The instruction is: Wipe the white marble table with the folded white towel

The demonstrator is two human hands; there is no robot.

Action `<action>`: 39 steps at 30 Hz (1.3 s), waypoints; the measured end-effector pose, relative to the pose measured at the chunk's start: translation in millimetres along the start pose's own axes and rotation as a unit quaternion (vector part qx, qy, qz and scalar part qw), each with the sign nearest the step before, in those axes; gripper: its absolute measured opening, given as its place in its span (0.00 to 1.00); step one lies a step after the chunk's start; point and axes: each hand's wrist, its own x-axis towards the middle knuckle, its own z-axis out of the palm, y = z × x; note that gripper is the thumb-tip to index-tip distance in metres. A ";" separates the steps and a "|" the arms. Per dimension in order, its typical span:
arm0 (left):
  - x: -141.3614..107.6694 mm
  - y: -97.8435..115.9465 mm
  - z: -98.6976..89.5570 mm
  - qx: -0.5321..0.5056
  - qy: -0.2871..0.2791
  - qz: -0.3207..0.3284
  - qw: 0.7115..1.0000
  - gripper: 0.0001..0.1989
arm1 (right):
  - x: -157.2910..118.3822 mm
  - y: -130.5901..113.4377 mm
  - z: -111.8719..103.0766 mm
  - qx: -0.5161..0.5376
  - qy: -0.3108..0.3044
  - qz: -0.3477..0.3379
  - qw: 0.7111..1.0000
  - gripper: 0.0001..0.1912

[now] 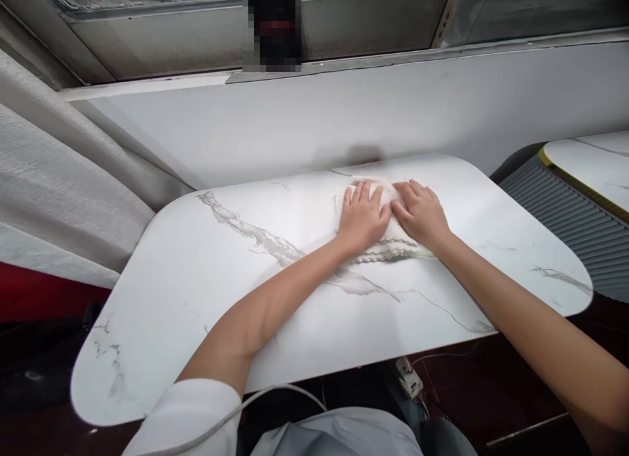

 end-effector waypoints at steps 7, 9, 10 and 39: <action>45.7 -22.3 3.3 0.013 0.015 -0.009 1.000 0.27 | 54.6 10.5 22.2 0.014 0.009 -0.015 1.000 0.26; 53.3 -28.1 2.5 0.015 0.016 -0.013 1.000 0.27 | 65.9 10.8 26.8 0.017 0.012 -0.025 0.999 0.25; 56.5 -31.1 1.7 0.018 0.016 -0.014 1.000 0.27 | 70.8 10.2 28.8 0.016 0.012 -0.026 0.999 0.25; 22.8 -78.4 -16.9 0.069 0.060 -0.066 0.994 0.26 | 79.3 -49.2 42.5 -0.008 -0.062 -0.088 0.994 0.31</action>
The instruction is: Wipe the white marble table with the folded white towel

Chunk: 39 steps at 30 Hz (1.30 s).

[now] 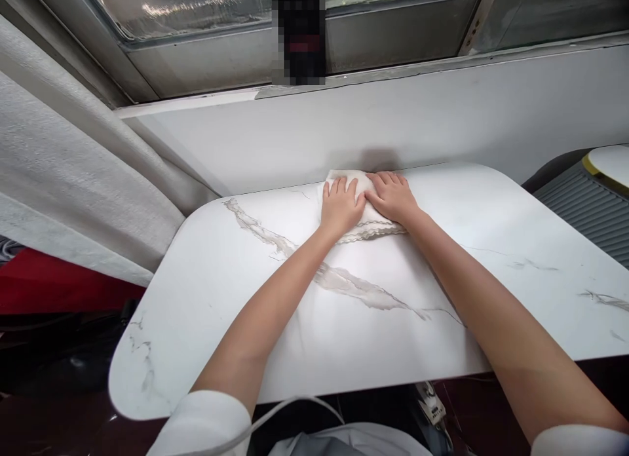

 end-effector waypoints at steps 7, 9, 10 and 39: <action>-64.9 17.2 -7.6 0.018 0.013 0.020 1.000 0.26 | -65.3 -13.7 -10.1 -0.026 -0.004 -0.047 0.999 0.30; -89.1 25.2 -11.7 0.023 0.006 0.031 0.999 0.27 | -93.7 -18.7 -13.2 -0.032 0.008 -0.051 0.998 0.29; -101.3 28.9 -14.3 0.024 0.002 0.043 0.999 0.27 | -109.2 -21.8 -14.7 -0.035 0.017 -0.049 0.998 0.29; -170.3 -36.2 -61.8 0.064 -0.058 0.005 0.996 0.27 | -119.0 -115.9 -10.9 0.013 -0.053 -0.099 0.994 0.30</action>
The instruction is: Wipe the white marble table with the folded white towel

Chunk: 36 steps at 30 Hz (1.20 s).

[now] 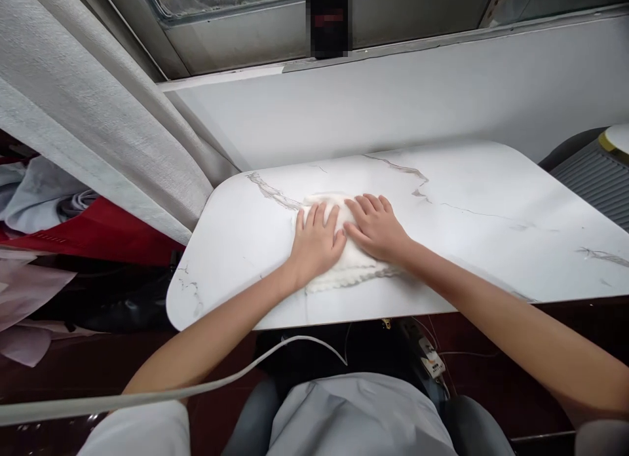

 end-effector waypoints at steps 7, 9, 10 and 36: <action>85.1 -20.6 2.6 -0.020 -0.066 -0.053 0.996 0.28 | 71.5 18.8 15.1 0.010 0.040 0.057 0.998 0.27; 103.5 -25.2 8.7 -0.040 -0.020 -0.054 0.998 0.26 | 86.6 24.1 18.1 0.011 0.053 0.078 0.995 0.27; 110.9 -27.6 12.1 -0.053 0.002 -0.051 0.997 0.26 | 93.2 26.8 19.1 0.013 0.057 0.085 0.995 0.27; 192.9 -67.6 29.5 -0.125 0.068 -0.050 0.989 0.20 | 184.4 64.0 39.0 -0.003 0.072 0.123 0.990 0.27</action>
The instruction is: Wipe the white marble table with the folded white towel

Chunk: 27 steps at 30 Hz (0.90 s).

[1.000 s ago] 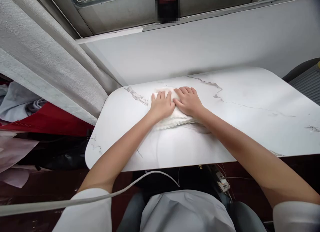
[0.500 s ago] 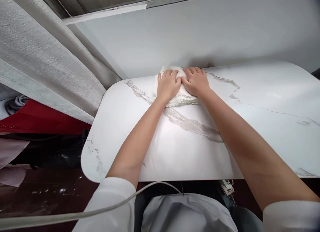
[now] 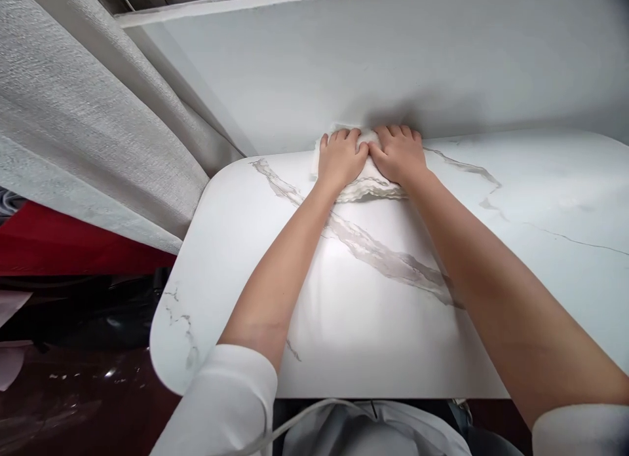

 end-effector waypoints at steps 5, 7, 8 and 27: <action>-4.6 -6.0 -2.4 0.002 0.002 -0.003 1.000 0.20 | -2.5 -11.7 -0.8 -0.016 -0.008 0.009 1.000 0.27; -8.8 -11.9 -4.6 0.001 0.006 -0.006 1.000 0.21 | -5.8 -19.8 1.1 -0.017 -0.002 0.002 1.000 0.27; -11.7 -15.7 -6.2 0.000 0.011 -0.008 1.000 0.21 | -7.8 -24.4 2.5 -0.017 0.001 -0.003 1.000 0.27; -147.5 -12.5 -48.9 0.073 -0.039 0.007 0.997 0.24 | -149.7 -81.5 -18.9 0.033 0.016 -0.048 0.998 0.28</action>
